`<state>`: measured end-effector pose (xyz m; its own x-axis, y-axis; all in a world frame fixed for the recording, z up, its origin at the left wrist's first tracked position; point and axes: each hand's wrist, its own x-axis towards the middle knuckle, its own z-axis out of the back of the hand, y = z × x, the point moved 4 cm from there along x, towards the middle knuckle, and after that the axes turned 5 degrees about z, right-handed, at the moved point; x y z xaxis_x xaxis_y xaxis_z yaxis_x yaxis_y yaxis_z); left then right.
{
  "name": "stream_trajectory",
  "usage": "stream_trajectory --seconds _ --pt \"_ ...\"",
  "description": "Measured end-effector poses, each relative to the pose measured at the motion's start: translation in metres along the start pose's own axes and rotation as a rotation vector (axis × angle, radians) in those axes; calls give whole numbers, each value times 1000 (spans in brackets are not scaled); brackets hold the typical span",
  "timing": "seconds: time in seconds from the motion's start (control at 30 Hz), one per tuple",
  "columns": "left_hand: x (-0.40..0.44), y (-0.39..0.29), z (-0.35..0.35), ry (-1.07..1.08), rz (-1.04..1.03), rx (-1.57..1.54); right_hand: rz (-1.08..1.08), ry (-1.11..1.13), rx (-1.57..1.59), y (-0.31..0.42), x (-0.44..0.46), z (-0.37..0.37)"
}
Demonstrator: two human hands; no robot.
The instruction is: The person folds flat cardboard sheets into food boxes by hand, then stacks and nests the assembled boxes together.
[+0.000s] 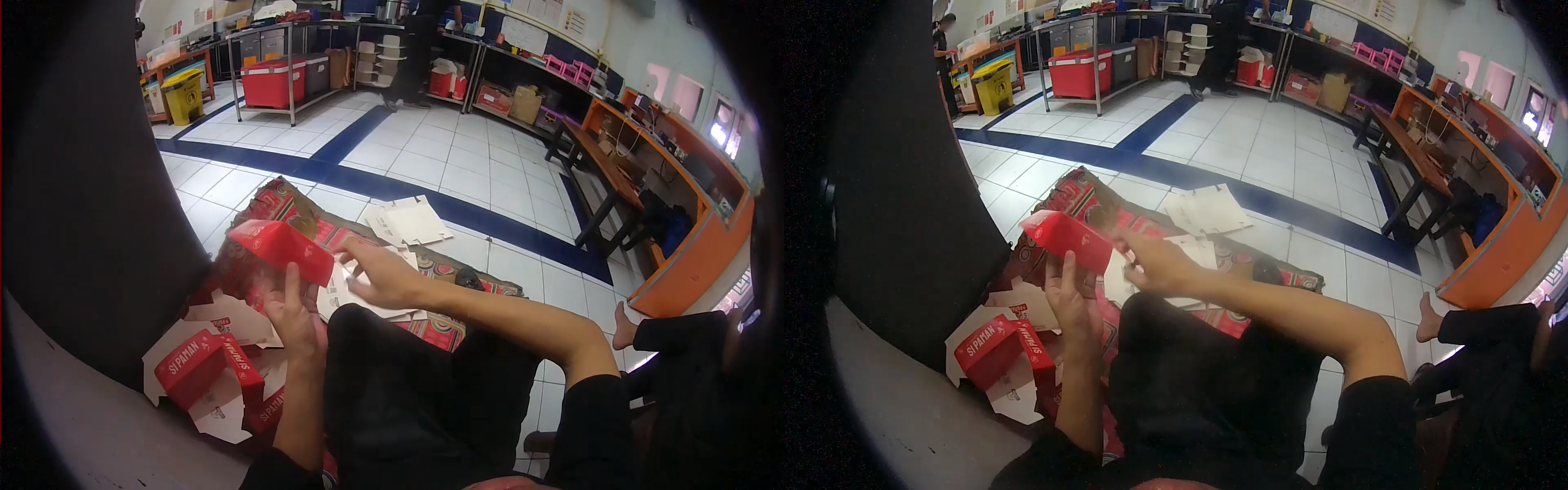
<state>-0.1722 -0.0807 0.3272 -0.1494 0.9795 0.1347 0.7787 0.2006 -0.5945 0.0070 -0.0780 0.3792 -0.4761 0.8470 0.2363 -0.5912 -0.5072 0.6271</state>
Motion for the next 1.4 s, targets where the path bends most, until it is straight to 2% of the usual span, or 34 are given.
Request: stream_trajectory --seconds 0.07,0.1,0.13,0.17,0.2,0.27,0.33,0.37,0.4,0.43,0.47,0.5,0.57,0.63,0.8,0.87,0.97,1.03,1.27,1.4 --pt "-3 3 1 -1 -12 -31 -52 -26 70 -18 6 1" --pt "-7 0 2 2 -12 -32 146 -201 -34 -21 5 1" --pt "-17 -12 3 -18 -143 148 145 -205 -35 -19 5 3" --pt "-25 -19 5 -38 -274 328 39 -206 159 -23 5 4" --pt "-30 -21 14 -36 -271 331 -69 -204 357 -24 3 5" --pt "-39 -26 21 156 -460 907 -153 -178 425 -2 -1 10" --pt "-48 -17 24 263 -445 884 108 -217 292 12 -5 10" --pt "-50 -2 48 251 -693 1273 324 -231 171 22 -7 8" --pt "-53 8 50 269 -811 1455 301 -250 160 25 -8 7" --pt "-57 15 46 275 -947 1624 394 -275 76 35 -8 7" --pt "-59 15 47 200 -840 1480 481 -296 -13 42 -9 7" --pt "-61 10 38 130 -732 1334 454 -320 -40 42 -7 5" --pt "-60 1 14 -6 -516 1031 620 -376 -143 49 -10 6" --pt "-60 -4 6 -141 -284 760 605 -355 -202 49 -14 4" --pt "-45 -22 5 -113 -367 754 680 -300 -407 48 -16 -11" --pt "-43 -19 7 -100 -313 472 714 -278 -482 51 -17 -9" --pt "-37 -24 14 -31 -229 451 807 -191 -537 51 -22 -13" --pt "-41 -19 8 -15 -200 414 676 -230 -426 49 -22 -9" --pt "-46 -2 2 58 -92 320 578 -319 -296 46 -21 1" --pt "-45 2 2 95 -52 289 553 -295 -291 40 -23 -5"
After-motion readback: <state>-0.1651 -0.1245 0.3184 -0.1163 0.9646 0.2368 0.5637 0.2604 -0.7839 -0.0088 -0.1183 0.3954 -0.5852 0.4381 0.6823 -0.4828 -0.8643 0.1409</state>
